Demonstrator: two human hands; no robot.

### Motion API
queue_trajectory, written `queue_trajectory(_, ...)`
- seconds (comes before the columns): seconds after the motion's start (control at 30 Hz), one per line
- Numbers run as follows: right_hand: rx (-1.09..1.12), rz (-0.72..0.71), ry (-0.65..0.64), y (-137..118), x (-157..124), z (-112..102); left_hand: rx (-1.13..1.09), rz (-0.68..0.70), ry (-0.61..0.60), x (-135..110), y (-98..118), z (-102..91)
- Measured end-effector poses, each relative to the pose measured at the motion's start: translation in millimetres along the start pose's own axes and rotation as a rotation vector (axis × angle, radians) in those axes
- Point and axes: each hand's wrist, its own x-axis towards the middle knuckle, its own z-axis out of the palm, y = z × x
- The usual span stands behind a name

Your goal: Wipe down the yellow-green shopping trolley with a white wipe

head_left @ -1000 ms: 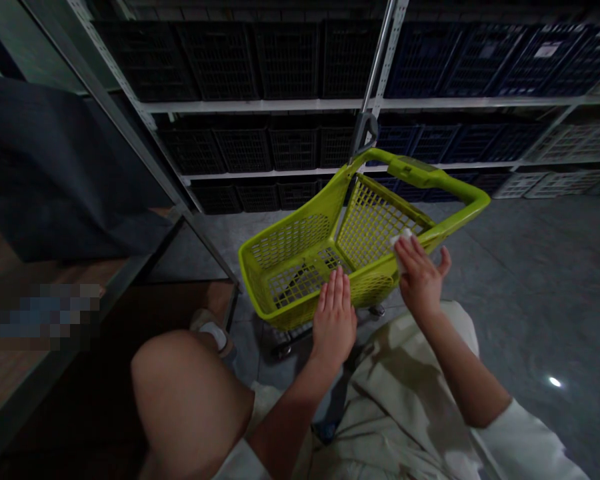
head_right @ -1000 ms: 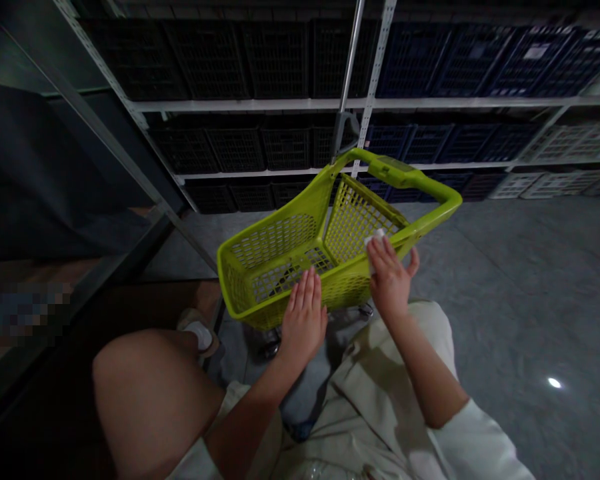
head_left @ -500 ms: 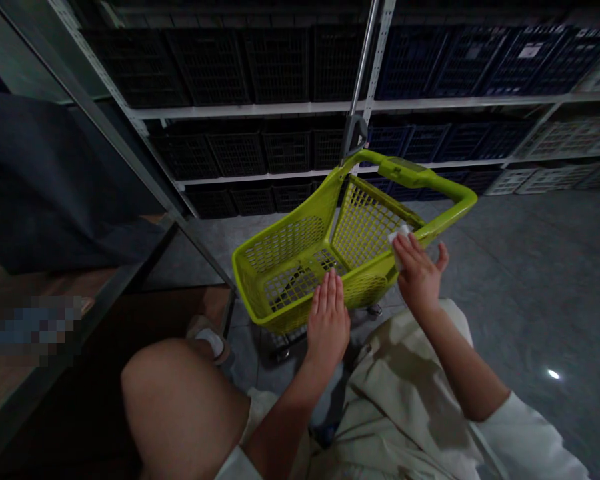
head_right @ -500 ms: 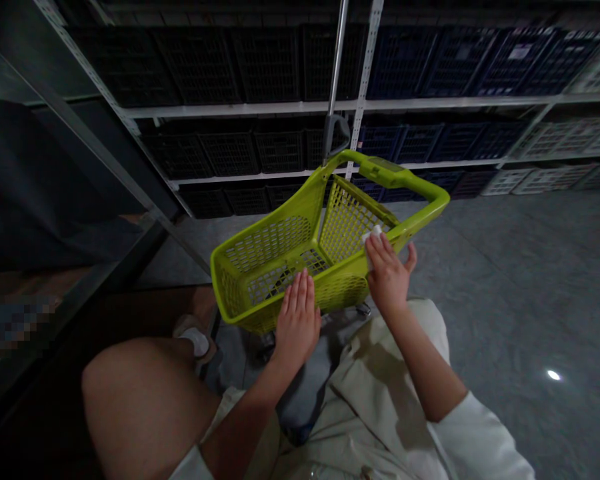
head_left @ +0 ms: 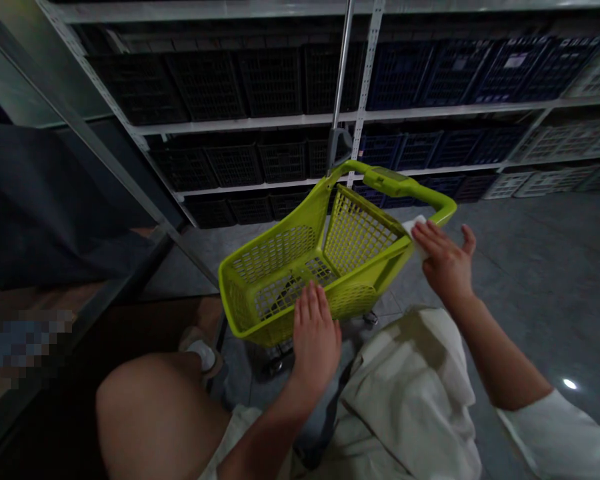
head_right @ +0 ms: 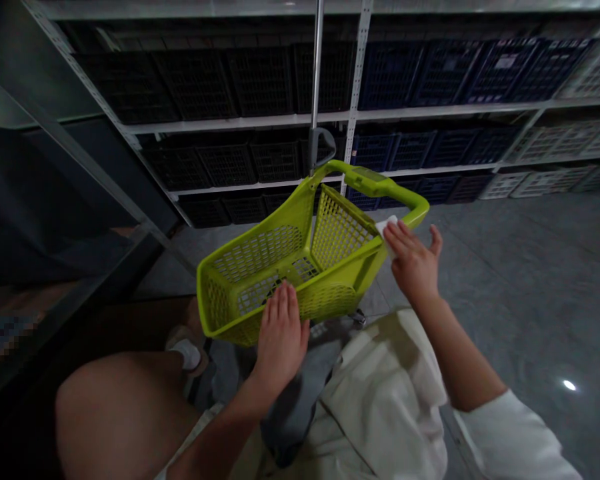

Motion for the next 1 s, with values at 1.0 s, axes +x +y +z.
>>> queue_trajectory(1.0, 0.058, 0.058, 0.004, 42.7, 16.8, 2.1, -0.079, 0.408, 0.168, 99.3, 90.0, 39.8)
